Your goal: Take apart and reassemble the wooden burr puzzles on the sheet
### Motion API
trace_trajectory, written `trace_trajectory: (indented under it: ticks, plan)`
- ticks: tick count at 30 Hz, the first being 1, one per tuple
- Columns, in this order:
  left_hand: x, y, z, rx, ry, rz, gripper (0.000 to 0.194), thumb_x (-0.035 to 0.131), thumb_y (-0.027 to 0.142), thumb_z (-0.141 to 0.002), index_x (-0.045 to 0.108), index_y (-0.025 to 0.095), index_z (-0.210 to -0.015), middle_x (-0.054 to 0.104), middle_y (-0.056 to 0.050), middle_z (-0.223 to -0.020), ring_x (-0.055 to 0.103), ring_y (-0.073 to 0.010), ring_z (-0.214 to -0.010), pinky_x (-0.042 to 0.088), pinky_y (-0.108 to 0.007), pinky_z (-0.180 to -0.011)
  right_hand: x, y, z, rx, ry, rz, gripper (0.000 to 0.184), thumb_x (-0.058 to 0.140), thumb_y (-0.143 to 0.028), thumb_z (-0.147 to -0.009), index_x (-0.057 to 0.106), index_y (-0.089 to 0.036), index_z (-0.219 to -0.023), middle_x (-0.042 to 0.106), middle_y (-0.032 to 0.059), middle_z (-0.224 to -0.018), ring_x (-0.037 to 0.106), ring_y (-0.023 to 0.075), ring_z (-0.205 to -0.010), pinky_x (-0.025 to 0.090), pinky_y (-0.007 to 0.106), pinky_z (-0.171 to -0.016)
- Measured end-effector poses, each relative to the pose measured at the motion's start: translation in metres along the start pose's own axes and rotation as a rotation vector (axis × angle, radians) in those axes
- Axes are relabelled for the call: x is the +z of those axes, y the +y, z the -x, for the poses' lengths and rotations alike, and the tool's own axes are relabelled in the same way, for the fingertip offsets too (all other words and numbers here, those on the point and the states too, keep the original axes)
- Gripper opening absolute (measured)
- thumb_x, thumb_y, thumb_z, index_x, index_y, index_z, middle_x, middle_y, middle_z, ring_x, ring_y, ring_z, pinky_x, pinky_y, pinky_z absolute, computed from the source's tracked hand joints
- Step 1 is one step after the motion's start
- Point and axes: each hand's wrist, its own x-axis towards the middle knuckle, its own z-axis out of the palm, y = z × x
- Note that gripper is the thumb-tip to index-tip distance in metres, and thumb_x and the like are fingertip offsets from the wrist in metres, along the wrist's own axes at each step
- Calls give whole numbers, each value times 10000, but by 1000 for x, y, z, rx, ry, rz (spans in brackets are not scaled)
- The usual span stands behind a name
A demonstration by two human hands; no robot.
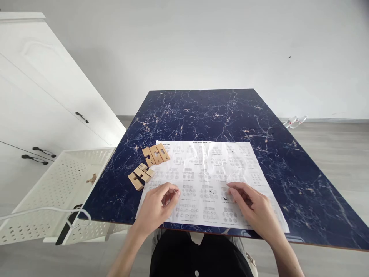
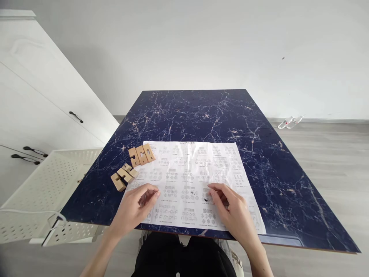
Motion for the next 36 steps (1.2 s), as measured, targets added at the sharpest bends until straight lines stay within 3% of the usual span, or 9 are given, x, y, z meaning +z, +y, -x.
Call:
trace_trajectory:
  ticks: [4,7,10,14,18,24,27,31,36]
  plan:
    - [-14,1,-6,81,157,-138,182,549,385,-1105,652,239,-1069,712,-42,-997,691,-218,-926,573,-349,-862,-1,5,-1,-11,-12,8,454,552,-639,-1074,769,-257,-1187,803,83,-934,760,256,-793,607,328,-650]
    - [-29,-4,-19,105,351,-320,186,575,392,-1086,629,236,-1173,670,-117,-1278,641,-306,-1255,528,-475,-1108,-2,9,-3,-11,-50,18,424,572,-616,-1069,769,-260,-1191,806,81,-942,761,252,-791,615,326,-655]
    - [-44,-17,-39,43,504,-471,308,588,411,-1062,589,205,-1291,600,-188,-1444,562,-375,-1396,471,-569,-1195,-2,9,-3,-9,-55,8,412,570,-606,-1072,768,-263,-1190,810,81,-952,765,254,-802,618,327,-655]
    - [-57,-35,-67,-187,391,-551,709,663,507,-994,457,97,-1535,498,-292,-1627,439,-455,-1563,391,-624,-1272,-2,7,-3,-14,-42,-5,410,566,-604,-1076,766,-262,-1184,811,86,-959,763,259,-805,617,334,-651]
    - [-62,-31,-85,-353,198,-557,940,645,660,-985,353,70,-1656,521,-322,-1631,497,-516,-1526,469,-636,-1194,-1,8,-3,-14,-51,3,405,569,-602,-1075,763,-265,-1188,810,74,-959,758,250,-789,605,334,-650]
    - [-44,-18,-90,-221,53,-534,887,590,601,-1045,272,119,-1717,532,-296,-1639,575,-488,-1475,558,-576,-1099,0,4,-2,0,-36,-21,415,558,-612,-1079,761,-267,-1189,813,85,-1002,759,264,-830,603,348,-678]
    - [-30,-21,-92,-66,16,-520,841,580,584,-1068,250,186,-1731,395,-243,-1754,430,-449,-1602,478,-573,-1216,0,2,-2,-5,-31,-24,428,557,-625,-1075,765,-266,-1181,815,90,-987,756,263,-810,601,343,-652]
    - [-14,-22,-95,-116,86,-610,902,578,657,-1054,234,175,-1735,207,-266,-1818,142,-553,-1674,231,-787,-1284,0,1,-2,-16,-16,-19,437,550,-629,-1078,767,-261,-1169,813,89,-977,755,263,-804,604,344,-652]
    - [2,-19,-98,-143,95,-656,905,510,702,-1064,255,142,-1727,254,-321,-1782,181,-646,-1624,255,-838,-1229,-1,5,-4,-24,-27,-6,412,558,-614,-1080,766,-268,-1166,809,71,-961,758,245,-783,611,327,-653]
